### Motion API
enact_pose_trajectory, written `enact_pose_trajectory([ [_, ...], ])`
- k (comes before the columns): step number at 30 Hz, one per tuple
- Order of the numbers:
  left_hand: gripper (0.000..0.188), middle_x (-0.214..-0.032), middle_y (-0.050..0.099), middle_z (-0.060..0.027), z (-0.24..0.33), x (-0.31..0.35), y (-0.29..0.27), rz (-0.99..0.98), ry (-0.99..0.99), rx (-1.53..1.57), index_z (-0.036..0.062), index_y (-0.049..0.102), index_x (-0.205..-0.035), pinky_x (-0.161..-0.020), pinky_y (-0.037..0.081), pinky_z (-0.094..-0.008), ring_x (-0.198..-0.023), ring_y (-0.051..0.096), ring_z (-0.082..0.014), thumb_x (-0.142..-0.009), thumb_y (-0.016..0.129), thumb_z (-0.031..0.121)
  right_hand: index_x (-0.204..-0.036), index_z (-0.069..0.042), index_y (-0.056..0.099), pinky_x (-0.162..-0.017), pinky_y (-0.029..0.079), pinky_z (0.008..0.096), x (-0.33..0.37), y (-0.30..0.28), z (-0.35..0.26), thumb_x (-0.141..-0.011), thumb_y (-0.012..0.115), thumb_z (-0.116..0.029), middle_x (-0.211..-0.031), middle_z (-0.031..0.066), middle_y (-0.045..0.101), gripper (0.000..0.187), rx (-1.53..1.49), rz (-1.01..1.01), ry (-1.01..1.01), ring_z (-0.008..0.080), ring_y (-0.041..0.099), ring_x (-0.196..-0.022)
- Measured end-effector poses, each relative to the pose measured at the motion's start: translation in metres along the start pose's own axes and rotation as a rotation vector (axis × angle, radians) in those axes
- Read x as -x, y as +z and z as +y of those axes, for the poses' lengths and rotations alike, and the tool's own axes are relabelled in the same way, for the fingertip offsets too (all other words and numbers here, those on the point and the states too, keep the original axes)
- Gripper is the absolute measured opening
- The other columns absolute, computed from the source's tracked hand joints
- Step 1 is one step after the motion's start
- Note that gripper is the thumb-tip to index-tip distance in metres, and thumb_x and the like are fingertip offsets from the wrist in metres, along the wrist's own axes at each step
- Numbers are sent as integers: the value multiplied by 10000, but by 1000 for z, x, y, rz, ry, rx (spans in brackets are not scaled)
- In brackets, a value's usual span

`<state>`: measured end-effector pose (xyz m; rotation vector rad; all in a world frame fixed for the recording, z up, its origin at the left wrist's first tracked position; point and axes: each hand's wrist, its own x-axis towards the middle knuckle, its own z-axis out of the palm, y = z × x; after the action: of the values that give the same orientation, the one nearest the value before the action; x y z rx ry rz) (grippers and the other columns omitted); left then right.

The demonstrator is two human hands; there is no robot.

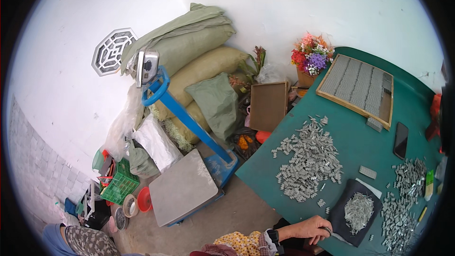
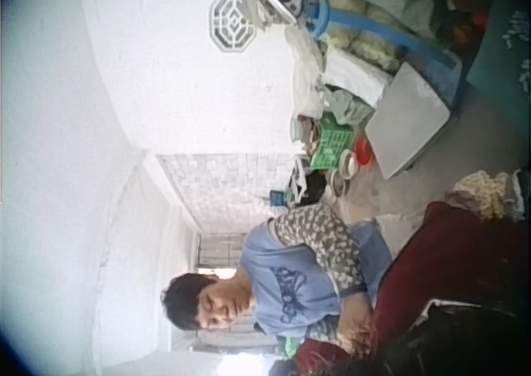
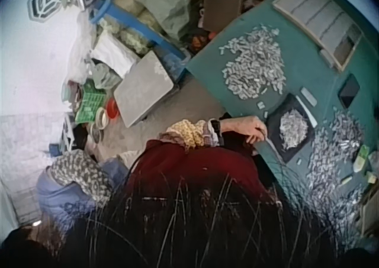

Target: Manually sort and arrange small metal components into a tray on a workspace.

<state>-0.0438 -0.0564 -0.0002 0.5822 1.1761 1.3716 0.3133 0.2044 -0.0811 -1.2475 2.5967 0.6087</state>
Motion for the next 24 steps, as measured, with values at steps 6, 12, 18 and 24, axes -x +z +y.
enact_pose_trajectory([
  [6,159,-709,597,-61,0,0,0,5,-3,-12,-31,631,-981,-418,485,-221,-516,624,-121,-938,584,115,-802,-50,672,-603,528,388,-27,-4,28,-833,556,-194,-876,178,685,187,-98,-12,-183,312,666,-753],
  [12,167,-710,602,-66,-2,0,-1,15,6,-20,-33,630,-1003,-419,489,-224,-515,625,-120,-938,590,115,-766,-58,676,-591,524,395,-69,9,53,-826,569,-202,-827,164,680,189,-203,-21,-375,304,660,-734],
  [18,169,-710,604,-70,-4,3,-2,39,-4,-25,-37,628,-1013,-415,489,-226,-513,630,-125,-937,596,111,-730,-66,681,-578,521,401,-137,37,77,-818,583,-210,-778,150,676,195,-298,-12,-584,296,653,-715],
  [24,162,-697,640,-62,-3,-9,8,-35,38,-126,-18,635,-1021,-437,490,-235,-506,622,-114,-962,564,115,-694,-74,686,-566,517,408,-172,72,76,-811,596,-217,-729,136,672,206,-472,-63,-603,288,647,-695],
])
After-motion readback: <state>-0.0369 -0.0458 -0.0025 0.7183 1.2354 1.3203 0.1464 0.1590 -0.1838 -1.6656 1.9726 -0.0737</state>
